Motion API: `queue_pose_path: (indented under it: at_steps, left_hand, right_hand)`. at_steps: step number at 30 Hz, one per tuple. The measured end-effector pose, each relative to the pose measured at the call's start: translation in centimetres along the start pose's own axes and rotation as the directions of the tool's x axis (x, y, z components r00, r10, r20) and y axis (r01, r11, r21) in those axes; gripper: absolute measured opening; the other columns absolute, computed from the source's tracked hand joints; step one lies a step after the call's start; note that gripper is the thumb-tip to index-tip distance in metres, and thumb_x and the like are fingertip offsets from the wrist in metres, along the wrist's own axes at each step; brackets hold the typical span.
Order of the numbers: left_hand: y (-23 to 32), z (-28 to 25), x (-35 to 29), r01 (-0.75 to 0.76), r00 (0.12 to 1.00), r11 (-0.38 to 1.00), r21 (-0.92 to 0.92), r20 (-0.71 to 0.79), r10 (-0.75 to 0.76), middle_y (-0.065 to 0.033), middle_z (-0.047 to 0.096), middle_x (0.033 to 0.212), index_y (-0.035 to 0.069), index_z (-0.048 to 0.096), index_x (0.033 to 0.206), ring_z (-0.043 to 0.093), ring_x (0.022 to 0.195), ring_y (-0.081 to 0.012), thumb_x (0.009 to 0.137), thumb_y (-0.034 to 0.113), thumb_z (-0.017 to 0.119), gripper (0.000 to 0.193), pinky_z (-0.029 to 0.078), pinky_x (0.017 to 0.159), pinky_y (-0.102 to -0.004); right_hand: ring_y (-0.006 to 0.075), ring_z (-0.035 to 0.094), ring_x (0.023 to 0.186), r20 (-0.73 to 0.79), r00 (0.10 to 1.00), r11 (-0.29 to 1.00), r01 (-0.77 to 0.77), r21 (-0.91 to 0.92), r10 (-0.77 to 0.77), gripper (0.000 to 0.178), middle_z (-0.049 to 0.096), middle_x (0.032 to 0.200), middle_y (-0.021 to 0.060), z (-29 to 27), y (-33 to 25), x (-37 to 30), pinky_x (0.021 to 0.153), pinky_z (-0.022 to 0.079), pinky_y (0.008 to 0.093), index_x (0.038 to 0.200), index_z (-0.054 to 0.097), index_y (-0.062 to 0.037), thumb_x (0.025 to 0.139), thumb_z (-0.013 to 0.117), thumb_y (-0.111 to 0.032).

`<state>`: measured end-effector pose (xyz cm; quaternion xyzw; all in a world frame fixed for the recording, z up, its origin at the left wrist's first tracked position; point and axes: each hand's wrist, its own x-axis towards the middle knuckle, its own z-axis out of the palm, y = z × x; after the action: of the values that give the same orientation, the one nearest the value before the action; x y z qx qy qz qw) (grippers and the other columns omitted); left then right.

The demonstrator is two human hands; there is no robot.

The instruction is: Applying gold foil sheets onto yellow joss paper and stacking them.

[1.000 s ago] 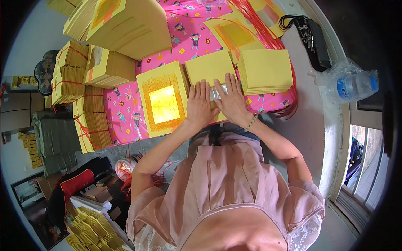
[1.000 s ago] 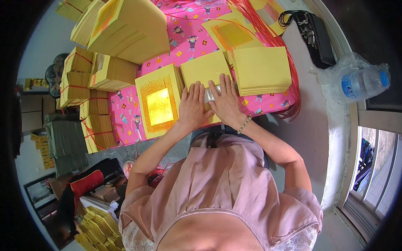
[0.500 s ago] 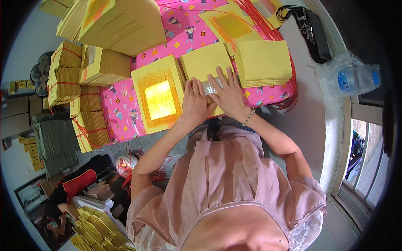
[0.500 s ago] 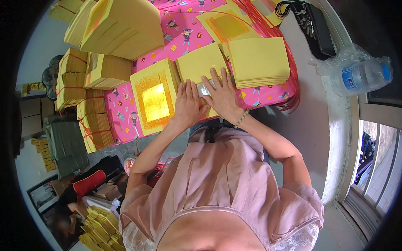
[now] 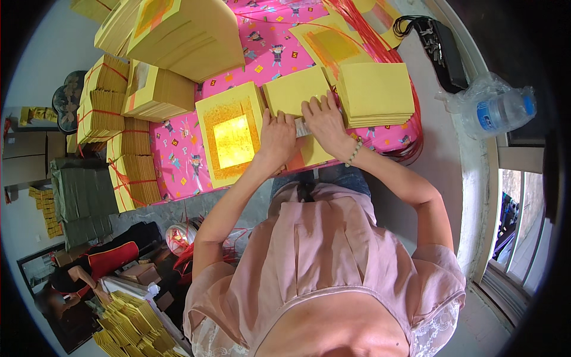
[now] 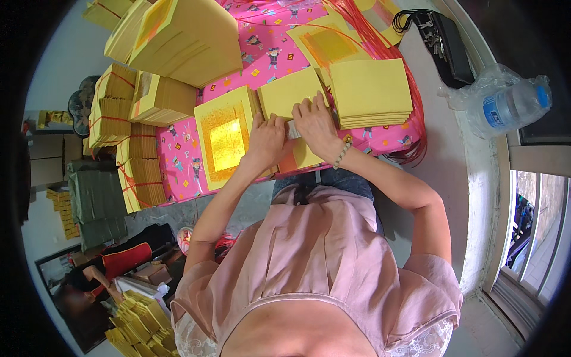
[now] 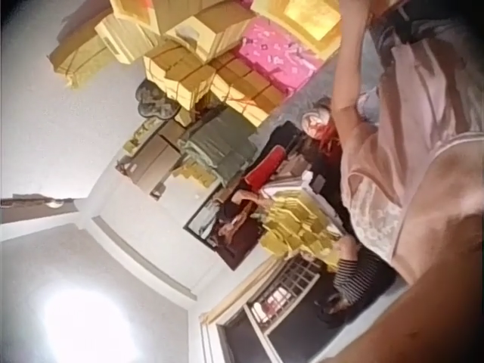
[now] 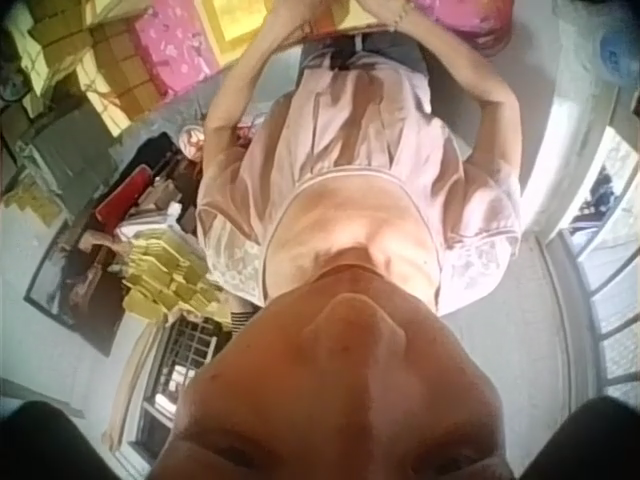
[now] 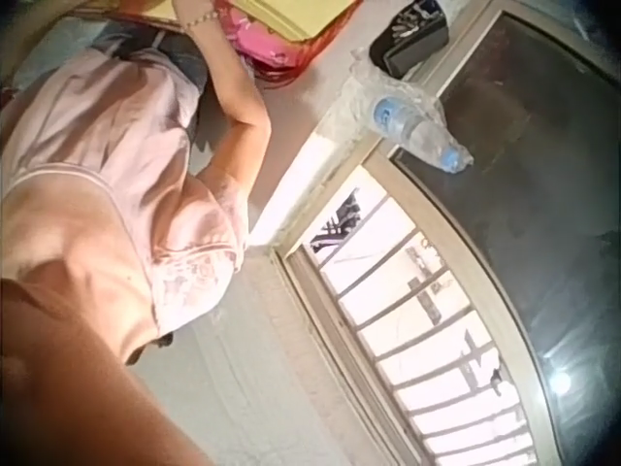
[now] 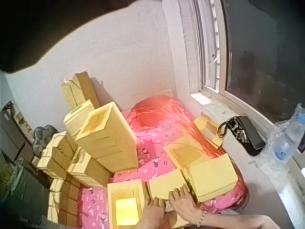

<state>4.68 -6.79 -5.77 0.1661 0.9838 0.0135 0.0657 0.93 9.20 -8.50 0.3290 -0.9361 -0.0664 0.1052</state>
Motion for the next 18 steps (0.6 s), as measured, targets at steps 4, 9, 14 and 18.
queue_pose_path:
  at_steps: [4,9,14,18]
  left_hand:
    - [-1.1,-0.3,1.3,0.006,0.991,0.998,-0.059,-0.136,-0.014,-0.0196,0.069,0.091,0.001,0.058,0.103,0.068,0.090,-0.0345,0.080,0.031,0.073,0.040,0.039,0.101,-0.0492]
    - [-2.1,-2.4,2.3,0.060,0.997,0.987,-0.147,-0.042,-0.067,-0.0195,0.070,0.085,0.001,0.059,0.106,0.069,0.087,-0.0344,0.084,0.031,0.071,0.040,0.047,0.091,-0.0457]
    - [-4.7,-2.6,3.1,0.149,0.982,0.877,-0.457,-0.039,-0.187,-0.0236,0.069,0.088,-0.002,0.061,0.105,0.067,0.083,-0.0386,0.089,0.030,0.067,0.036,0.049,0.081,-0.0472]
    - [-5.4,-3.7,3.4,0.047,0.862,0.784,-0.619,-0.371,-0.345,-0.0258,0.066,0.097,-0.003,0.057,0.124,0.067,0.092,-0.0366,0.097,0.038,0.059,0.049,0.052,0.083,-0.0454]
  right_hand:
    - [0.0389,0.059,0.114,-0.056,0.997,0.999,0.046,-0.009,-0.047,0.037,0.061,0.108,0.0173,0.4,0.0,1.3,0.113,0.030,0.0532,0.121,0.058,0.0011,0.089,0.058,-0.018]
    - [0.0301,0.063,0.089,-0.122,0.980,0.983,0.140,-0.115,-0.154,0.034,0.059,0.096,0.0130,0.8,0.5,1.8,0.082,0.045,0.0413,0.111,0.060,-0.0004,0.086,0.061,-0.023]
    - [0.0272,0.064,0.077,-0.137,0.977,0.984,0.151,-0.095,-0.163,0.022,0.059,0.084,0.0102,1.2,0.9,1.9,0.073,0.049,0.0363,0.097,0.060,-0.0013,0.083,0.062,-0.019]
    - [0.0238,0.065,0.075,-0.247,0.966,0.996,0.082,0.022,-0.074,0.013,0.059,0.079,0.0093,1.2,1.7,2.2,0.067,0.052,0.0316,0.087,0.056,-0.0037,0.079,0.062,-0.012]
